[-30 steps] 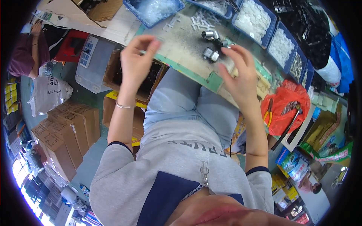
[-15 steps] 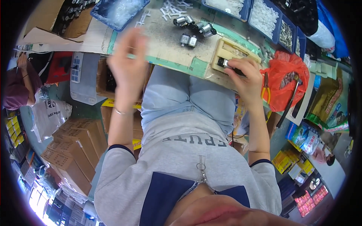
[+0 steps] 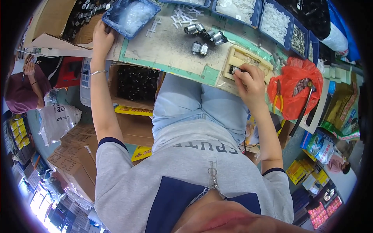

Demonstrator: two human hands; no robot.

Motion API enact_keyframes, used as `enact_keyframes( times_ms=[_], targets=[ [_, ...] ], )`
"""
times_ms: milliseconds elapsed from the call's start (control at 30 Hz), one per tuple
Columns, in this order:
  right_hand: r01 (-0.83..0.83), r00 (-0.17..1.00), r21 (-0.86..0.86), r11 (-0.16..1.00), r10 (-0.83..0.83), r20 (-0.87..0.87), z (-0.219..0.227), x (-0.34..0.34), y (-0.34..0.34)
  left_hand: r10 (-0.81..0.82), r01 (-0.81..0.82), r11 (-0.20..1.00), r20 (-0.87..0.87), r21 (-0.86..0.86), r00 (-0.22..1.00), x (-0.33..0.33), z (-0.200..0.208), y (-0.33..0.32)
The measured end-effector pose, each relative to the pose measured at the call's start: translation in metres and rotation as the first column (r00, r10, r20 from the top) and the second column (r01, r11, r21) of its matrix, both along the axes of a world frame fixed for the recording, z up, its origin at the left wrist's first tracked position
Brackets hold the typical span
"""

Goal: The person assembles small electric motors and plastic gears into plastic housing components, using pliers, an electric screwdriver, and forceps to secure the parts with small screws and metal shafts.

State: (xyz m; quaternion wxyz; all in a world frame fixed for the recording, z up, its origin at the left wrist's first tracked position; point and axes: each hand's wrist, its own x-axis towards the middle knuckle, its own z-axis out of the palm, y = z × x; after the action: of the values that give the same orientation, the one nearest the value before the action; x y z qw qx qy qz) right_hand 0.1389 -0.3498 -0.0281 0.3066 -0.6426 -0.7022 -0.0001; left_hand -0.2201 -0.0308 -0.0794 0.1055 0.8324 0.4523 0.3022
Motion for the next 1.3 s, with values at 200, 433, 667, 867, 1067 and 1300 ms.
enact_keyframes(
  times_ms=[200, 433, 667, 867, 1067, 1300],
  targets=[
    [-0.001, 0.998, 0.053, 0.999, -0.003, 0.068, -0.006, -0.004, 0.0, 0.178, -0.154, 0.967, -0.107, 0.203, 0.978, 0.013, 0.019, -0.054],
    [0.024, 0.998, 0.049, 0.999, -0.027, 0.064, -0.005, -0.002, -0.001, 0.137, -0.145, 0.989, 0.271, 0.01, 0.953, 0.07, 0.04, -0.146],
    [0.05, 0.996, -0.002, 0.999, -0.05, 0.073, 0.025, 0.007, -0.002, -0.296, 0.297, 0.954, 0.299, 0.044, 0.907, 0.166, 0.05, -0.155],
    [0.327, 0.938, 0.097, 0.94, -0.335, 0.084, 0.05, 0.086, 0.016, -0.309, 0.293, 0.95, 0.188, 0.109, 0.932, 0.184, 0.04, -0.154],
    [0.601, 0.721, -0.031, 0.799, -0.525, 0.452, 0.042, 0.188, 0.055, -0.54, 0.514, 0.824, 0.053, 0.239, 0.84, 0.197, 0.066, -0.181],
    [0.72, 0.62, -0.17, 0.672, -0.514, 0.593, 0.054, 0.189, 0.074, -0.698, 0.7, 0.706, -0.063, 0.111, 0.714, 0.202, 0.049, -0.203]
  ],
)
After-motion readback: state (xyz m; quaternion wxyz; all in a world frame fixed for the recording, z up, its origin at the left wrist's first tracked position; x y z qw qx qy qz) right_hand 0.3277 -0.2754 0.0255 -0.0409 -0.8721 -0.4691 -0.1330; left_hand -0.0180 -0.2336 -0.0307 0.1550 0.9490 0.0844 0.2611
